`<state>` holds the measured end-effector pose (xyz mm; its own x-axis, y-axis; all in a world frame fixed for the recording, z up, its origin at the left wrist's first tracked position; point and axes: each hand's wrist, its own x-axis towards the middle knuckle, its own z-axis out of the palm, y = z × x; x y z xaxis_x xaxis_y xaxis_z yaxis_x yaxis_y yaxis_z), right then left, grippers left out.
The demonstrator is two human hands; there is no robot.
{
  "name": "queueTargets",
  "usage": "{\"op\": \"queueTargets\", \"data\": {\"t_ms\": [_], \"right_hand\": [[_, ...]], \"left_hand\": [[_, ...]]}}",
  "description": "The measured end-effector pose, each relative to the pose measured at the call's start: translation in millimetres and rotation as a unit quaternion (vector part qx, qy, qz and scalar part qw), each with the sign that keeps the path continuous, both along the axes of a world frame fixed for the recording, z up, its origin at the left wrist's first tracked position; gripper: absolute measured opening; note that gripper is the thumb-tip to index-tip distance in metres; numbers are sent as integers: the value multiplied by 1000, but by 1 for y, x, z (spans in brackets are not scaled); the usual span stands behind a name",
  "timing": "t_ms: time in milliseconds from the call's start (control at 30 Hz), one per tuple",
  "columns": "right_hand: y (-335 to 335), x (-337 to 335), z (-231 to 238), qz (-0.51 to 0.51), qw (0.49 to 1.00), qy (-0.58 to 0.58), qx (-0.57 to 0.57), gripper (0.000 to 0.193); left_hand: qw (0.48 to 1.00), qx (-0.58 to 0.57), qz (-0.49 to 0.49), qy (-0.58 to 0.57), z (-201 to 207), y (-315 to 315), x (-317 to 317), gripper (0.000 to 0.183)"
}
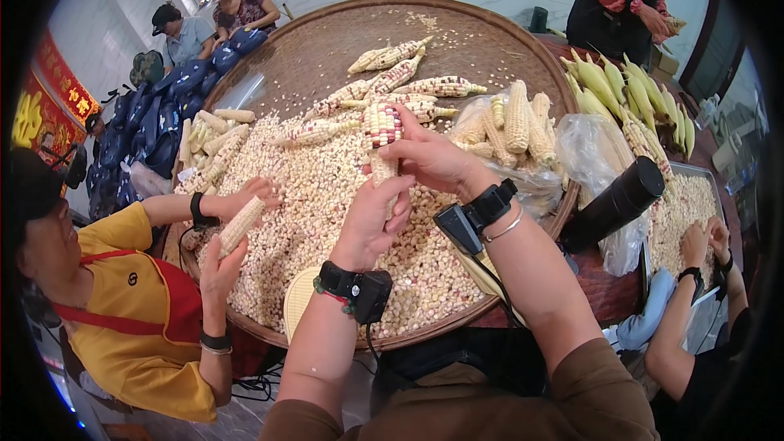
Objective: Shelling corn kernels from the cob by hand into a large woven basket.
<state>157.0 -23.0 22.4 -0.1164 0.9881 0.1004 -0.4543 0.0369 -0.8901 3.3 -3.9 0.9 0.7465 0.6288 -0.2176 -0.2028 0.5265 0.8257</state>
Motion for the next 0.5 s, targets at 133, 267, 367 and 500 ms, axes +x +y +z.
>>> {"op": "queueTargets", "data": {"t_ms": [133,267,367,500], "right_hand": [[0,-2,2,-6,1000,2,-10,82],[3,-1,-4,-12,1000,18,-8,80],[1,-1,-3,10,1000,18,14,82],[-3,-4,5,4,1000,9,-4,86]], "left_hand": [[999,31,28,34,2,-1,1,18],[999,40,23,30,-1,0,-1,18],[999,30,15,16,-2,1,-3,17],[1000,19,5,-1,0,1,-4,11]]}}
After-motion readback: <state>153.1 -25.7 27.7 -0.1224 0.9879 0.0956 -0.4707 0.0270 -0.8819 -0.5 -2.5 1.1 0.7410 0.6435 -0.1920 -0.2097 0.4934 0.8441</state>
